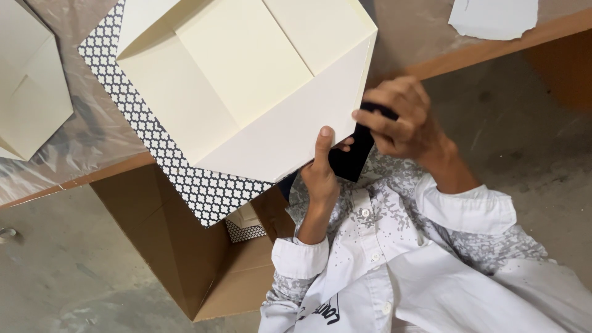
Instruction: Folding and applying adhesive to white and patterned cardboard boxes in a manufacturing setting.
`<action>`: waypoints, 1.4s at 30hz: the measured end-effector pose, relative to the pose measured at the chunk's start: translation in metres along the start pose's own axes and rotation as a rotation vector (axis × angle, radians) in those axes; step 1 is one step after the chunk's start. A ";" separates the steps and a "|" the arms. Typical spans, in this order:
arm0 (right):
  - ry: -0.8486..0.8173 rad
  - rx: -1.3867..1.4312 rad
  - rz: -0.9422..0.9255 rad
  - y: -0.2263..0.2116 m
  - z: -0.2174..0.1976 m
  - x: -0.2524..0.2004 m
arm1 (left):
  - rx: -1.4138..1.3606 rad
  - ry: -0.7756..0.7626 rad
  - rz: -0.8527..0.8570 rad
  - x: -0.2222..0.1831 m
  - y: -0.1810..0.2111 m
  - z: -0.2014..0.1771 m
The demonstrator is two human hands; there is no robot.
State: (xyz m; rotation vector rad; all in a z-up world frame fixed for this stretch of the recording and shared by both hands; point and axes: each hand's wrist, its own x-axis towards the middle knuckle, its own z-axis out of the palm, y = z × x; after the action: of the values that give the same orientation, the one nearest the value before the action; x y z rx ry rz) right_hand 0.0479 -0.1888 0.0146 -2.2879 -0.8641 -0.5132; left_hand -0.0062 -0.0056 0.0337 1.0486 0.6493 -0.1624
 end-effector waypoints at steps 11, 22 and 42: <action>-0.006 -0.274 0.087 0.055 -0.001 0.009 | 0.075 -0.044 -0.026 -0.004 -0.004 -0.008; 0.129 0.004 0.221 0.019 -0.019 0.033 | 0.116 -0.057 0.058 -0.008 -0.013 -0.012; 0.088 0.038 0.174 -0.017 0.000 0.017 | -0.099 -0.100 0.124 -0.018 0.033 0.006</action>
State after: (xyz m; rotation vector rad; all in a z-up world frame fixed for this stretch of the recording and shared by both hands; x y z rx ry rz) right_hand 0.0477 -0.1715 0.0312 -2.2624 -0.6208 -0.5109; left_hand -0.0043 0.0031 0.0701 0.9763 0.4952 -0.0735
